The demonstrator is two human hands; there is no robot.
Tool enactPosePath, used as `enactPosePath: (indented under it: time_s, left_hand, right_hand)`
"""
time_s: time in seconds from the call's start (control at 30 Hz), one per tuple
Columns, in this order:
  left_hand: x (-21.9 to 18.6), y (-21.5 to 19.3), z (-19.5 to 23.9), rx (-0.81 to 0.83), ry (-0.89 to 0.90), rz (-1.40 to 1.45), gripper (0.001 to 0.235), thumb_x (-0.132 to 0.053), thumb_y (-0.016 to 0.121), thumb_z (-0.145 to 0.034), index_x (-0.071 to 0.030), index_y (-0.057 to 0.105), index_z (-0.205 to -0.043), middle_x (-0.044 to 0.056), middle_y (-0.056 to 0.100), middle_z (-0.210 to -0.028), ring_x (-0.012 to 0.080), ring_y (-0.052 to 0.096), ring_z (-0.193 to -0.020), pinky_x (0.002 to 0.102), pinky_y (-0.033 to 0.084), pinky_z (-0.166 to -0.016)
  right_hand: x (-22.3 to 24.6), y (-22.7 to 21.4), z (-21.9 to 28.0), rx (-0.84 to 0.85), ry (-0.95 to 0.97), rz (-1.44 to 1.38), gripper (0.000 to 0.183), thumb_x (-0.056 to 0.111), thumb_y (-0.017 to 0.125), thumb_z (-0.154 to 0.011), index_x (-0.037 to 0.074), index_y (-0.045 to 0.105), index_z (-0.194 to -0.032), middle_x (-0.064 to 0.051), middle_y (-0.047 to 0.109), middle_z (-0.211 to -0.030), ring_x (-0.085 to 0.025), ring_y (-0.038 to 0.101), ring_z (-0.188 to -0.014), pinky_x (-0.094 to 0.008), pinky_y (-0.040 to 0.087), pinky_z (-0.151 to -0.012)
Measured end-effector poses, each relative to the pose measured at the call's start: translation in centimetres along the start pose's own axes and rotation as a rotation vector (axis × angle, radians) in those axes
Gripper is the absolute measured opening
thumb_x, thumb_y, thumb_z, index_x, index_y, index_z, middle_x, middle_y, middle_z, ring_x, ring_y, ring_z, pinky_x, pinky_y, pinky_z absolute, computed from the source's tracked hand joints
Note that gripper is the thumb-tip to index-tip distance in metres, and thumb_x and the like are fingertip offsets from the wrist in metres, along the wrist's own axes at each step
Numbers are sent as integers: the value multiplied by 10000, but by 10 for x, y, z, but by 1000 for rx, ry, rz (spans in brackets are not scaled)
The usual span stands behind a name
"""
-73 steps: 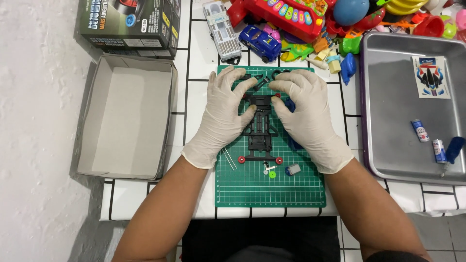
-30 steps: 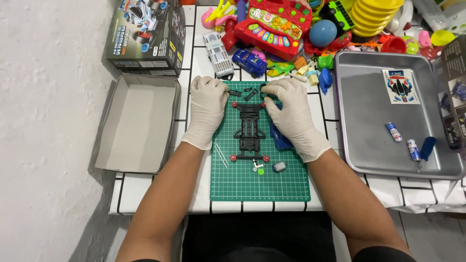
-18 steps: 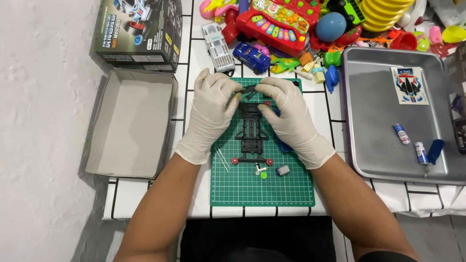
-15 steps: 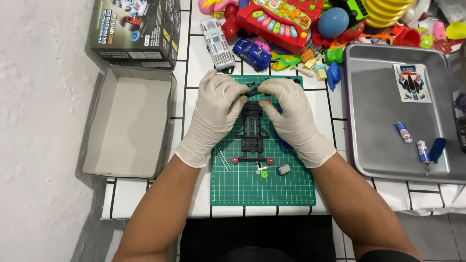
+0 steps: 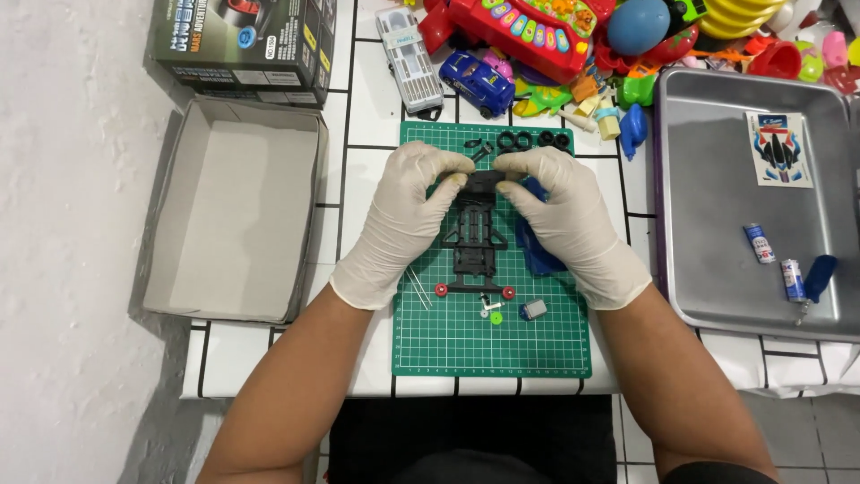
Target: The person assembles a toy vehicle chassis on a green cutting mat. They attach red wheels to the black frame, insert a small motor into the center, and connect a blue body part to the assembly. The person handles various small plastic components and fasteners throughout the process.
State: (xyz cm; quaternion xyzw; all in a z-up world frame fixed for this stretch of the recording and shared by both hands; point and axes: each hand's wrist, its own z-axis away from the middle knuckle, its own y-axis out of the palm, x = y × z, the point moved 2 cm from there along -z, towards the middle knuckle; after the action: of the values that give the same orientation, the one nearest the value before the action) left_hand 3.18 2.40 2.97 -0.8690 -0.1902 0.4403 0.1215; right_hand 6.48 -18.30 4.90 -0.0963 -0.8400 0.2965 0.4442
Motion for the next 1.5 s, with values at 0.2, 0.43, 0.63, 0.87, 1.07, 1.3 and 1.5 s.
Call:
enactPosePath:
  time_s: [0.2, 0.43, 0.63, 0.87, 1.07, 1.3, 1.5]
  left_hand:
    - [4, -1, 3, 149, 60, -125, 192, -154, 806, -892, -139, 738, -1071, 19, 723, -844, 245, 637, -895, 411, 484, -956]
    - [16, 1, 6, 178, 69, -198, 156, -141, 786, -917, -101, 734, -1058, 51, 694, -844, 253, 619, -932, 406, 469, -989]
    - [22, 0, 9, 158, 113, -372, 201, -276, 823, -888, -231, 749, -1069, -50, 686, -904, 190, 593, -1026, 403, 387, -1088]
    - [16, 0, 9, 139, 91, -458, 150, -267, 824, -910, -228, 750, -1034, -53, 656, -1075, 189, 517, -1177, 477, 272, -1164]
    - [16, 3, 12, 147, 85, -517, 153, -273, 845, -888, -216, 750, -993, -39, 631, -1125, 198, 468, -1246, 526, 220, -1191]
    - [22, 7, 13, 148, 87, -566, 155, -270, 857, -872, -207, 747, -962, -33, 615, -1147, 205, 450, -1274, 563, 208, -1199]
    - [27, 11, 15, 149, 78, -610, 162, -325, 848, -874, -242, 735, -956, -59, 595, -1140, 179, 430, -1284, 555, 189, -1205]
  right_hand:
    - [1, 2, 1, 99, 204, 21, 256, -2, 808, -874, 60, 779, -1120, -120, 744, -897, -273, 713, -890, -414, 534, -895]
    - [4, 6, 2, 121, 297, 6, 246, 5, 795, -881, 71, 781, -1118, -118, 755, -902, -250, 703, -894, -414, 528, -882]
    - [-4, 10, 3, 96, 347, -32, 237, 43, 812, -891, 109, 786, -1117, -58, 756, -900, -161, 672, -868, -322, 500, -862]
    - [-3, 7, 5, 104, 239, 34, 229, 46, 844, -866, 104, 791, -1081, -78, 721, -965, -236, 669, -967, -360, 511, -907]
    - [-1, 9, 5, 118, 28, 206, 185, 19, 840, -868, 66, 771, -1034, -118, 570, -1077, -313, 553, -1055, -410, 498, -915]
    - [-2, 11, 5, 143, -2, 241, 183, 29, 834, -873, 72, 784, -1043, -107, 510, -1092, -306, 506, -1073, -387, 482, -924]
    - [-4, 12, 4, 144, 0, 276, 178, 37, 842, -866, 99, 783, -1022, -96, 515, -1086, -297, 510, -1069, -391, 494, -904]
